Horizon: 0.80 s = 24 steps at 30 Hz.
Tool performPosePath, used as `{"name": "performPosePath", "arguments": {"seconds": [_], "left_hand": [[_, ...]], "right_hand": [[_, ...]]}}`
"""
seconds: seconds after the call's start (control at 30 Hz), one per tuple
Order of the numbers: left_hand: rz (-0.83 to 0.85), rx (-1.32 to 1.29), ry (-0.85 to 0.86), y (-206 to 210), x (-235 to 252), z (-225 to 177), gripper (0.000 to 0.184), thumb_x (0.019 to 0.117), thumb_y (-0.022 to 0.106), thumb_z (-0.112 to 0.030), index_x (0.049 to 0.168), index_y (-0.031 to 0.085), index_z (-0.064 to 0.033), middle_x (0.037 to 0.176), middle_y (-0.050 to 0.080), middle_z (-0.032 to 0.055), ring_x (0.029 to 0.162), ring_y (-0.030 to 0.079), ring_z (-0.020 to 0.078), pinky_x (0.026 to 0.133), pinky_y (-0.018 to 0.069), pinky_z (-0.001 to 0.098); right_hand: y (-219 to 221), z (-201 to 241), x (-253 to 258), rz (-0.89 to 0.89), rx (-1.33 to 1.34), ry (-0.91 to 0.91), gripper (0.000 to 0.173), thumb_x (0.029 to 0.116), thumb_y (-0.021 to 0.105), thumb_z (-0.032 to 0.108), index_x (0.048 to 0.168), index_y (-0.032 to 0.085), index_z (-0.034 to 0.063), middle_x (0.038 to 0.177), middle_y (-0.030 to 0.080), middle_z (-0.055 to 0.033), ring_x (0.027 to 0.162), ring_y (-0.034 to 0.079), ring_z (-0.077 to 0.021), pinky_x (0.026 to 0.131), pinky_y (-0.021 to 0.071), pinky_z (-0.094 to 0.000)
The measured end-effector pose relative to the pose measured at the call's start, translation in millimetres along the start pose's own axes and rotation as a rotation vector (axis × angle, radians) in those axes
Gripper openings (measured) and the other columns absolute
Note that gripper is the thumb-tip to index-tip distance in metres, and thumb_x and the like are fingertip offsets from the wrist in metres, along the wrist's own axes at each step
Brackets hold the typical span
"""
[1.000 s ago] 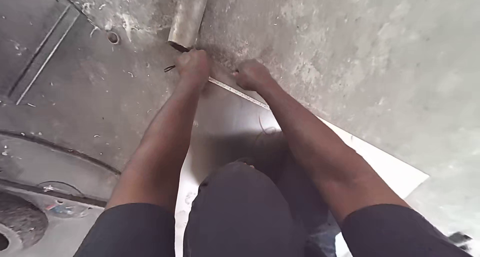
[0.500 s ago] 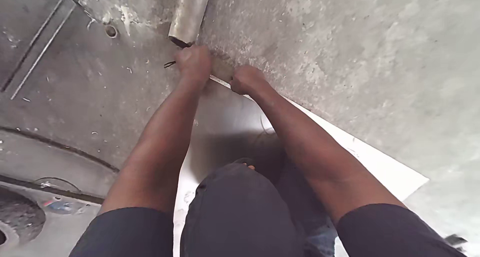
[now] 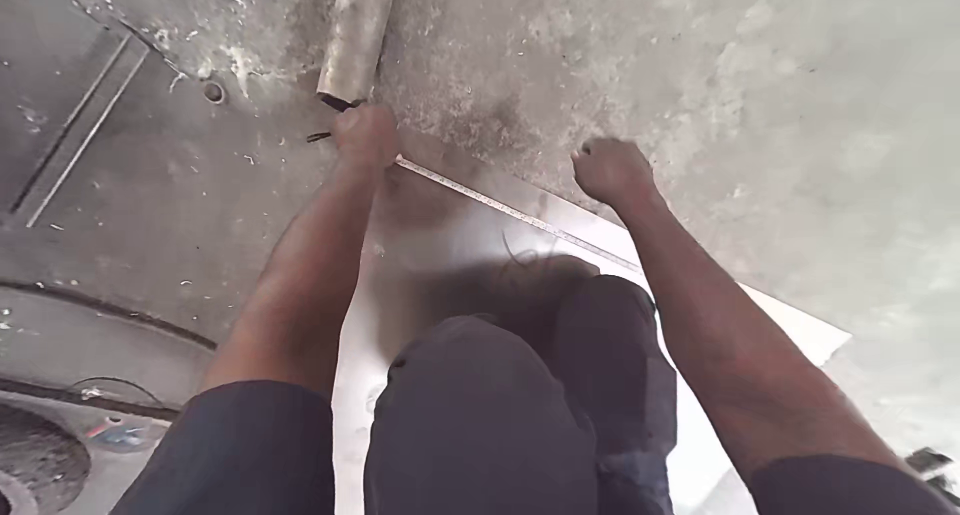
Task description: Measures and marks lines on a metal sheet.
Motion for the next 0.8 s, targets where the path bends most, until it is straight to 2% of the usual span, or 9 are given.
{"name": "performPosePath", "arguments": {"seconds": [0.07,0.13,0.2,0.27,0.37,0.53,0.6,0.7,0.8], "left_hand": [[0.024,0.000,0.112,3,2,5,0.038,0.0929,0.071,-0.032,0.121,0.068,-0.0052,0.124,0.066,0.0282,0.116,0.062,0.0527,0.087,0.0466,0.0781],[0.049,-0.001,0.279,13,3,21,0.035,0.0932,0.072,-0.038,0.110,0.070,-0.0081,0.112,0.069,0.0256,0.107,0.065,0.0507,0.082,0.0489,0.0781],[0.075,-0.091,0.409,21,-5,47,0.031,0.0941,0.074,-0.040,0.100,0.073,-0.0101,0.098,0.072,0.0176,0.096,0.069,0.0414,0.083,0.0517,0.0722],[0.089,-0.224,0.459,22,-24,74,0.025,0.0940,0.076,-0.033,0.096,0.076,-0.0081,0.090,0.072,0.0152,0.088,0.069,0.0370,0.083,0.0521,0.0695],[0.053,-0.290,0.427,20,-41,112,0.019,0.0942,0.077,-0.023,0.091,0.075,-0.0045,0.088,0.071,0.0176,0.087,0.067,0.0377,0.082,0.0501,0.0683],[-0.024,-0.358,0.289,21,-38,184,0.018,0.0930,0.079,-0.023,0.094,0.076,-0.0053,0.090,0.072,0.0186,0.086,0.068,0.0380,0.081,0.0505,0.0693],[-0.041,-0.335,0.245,24,-28,206,0.021,0.0917,0.080,-0.030,0.093,0.077,-0.0092,0.090,0.073,0.0173,0.087,0.068,0.0385,0.080,0.0498,0.0720],[-0.031,-0.279,0.231,22,-20,217,0.026,0.0920,0.079,-0.036,0.090,0.076,-0.0102,0.092,0.071,0.0161,0.089,0.067,0.0382,0.078,0.0493,0.0705],[-0.055,-0.265,0.186,27,-9,212,0.031,0.0924,0.077,-0.042,0.095,0.076,-0.0112,0.092,0.071,0.0186,0.087,0.067,0.0408,0.077,0.0497,0.0723]], "right_hand": [[26,-54,-30,0.014,0.116,0.000,0.049,0.1100,0.042,0.040,0.114,0.069,-0.0007,0.109,0.069,-0.0297,0.107,0.066,-0.0503,0.086,0.0491,-0.0728],[49,-105,-67,-0.041,0.232,0.043,0.047,0.1085,0.049,0.042,0.109,0.068,-0.0006,0.101,0.068,-0.0278,0.096,0.066,-0.0485,0.081,0.0496,-0.0715],[64,-150,-97,-0.047,0.329,0.165,0.045,0.1073,0.055,0.041,0.114,0.068,-0.0017,0.103,0.068,-0.0281,0.099,0.066,-0.0470,0.086,0.0480,-0.0713],[74,-185,-124,-0.081,0.395,0.278,0.041,0.1061,0.058,0.039,0.113,0.068,-0.0005,0.100,0.068,-0.0265,0.094,0.065,-0.0431,0.083,0.0475,-0.0684],[74,-211,-150,-0.120,0.431,0.356,0.039,0.1059,0.059,0.037,0.113,0.067,0.0002,0.094,0.066,-0.0243,0.087,0.063,-0.0397,0.079,0.0475,-0.0646],[70,-180,-154,-0.161,0.505,0.268,0.035,0.1054,0.061,0.035,0.112,0.068,0.0011,0.093,0.068,-0.0220,0.085,0.065,-0.0397,0.077,0.0499,-0.0652],[74,-151,-148,-0.122,0.510,0.184,0.034,0.1056,0.061,0.035,0.112,0.069,0.0025,0.092,0.069,-0.0197,0.084,0.067,-0.0379,0.076,0.0524,-0.0630],[87,-106,-135,-0.019,0.518,0.068,0.036,0.1057,0.059,0.040,0.106,0.069,0.0052,0.085,0.067,-0.0158,0.076,0.066,-0.0337,0.070,0.0526,-0.0594],[103,-72,-124,0.115,0.538,-0.021,0.036,0.1051,0.059,0.040,0.115,0.069,0.0067,0.095,0.070,-0.0161,0.087,0.069,-0.0342,0.079,0.0551,-0.0601]]}}
Point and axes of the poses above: each hand's wrist, its own x-axis towards the middle knuckle, its own y-axis out of the palm, z = x × y, the point moved 6 cm from there along x, towards the middle knuckle
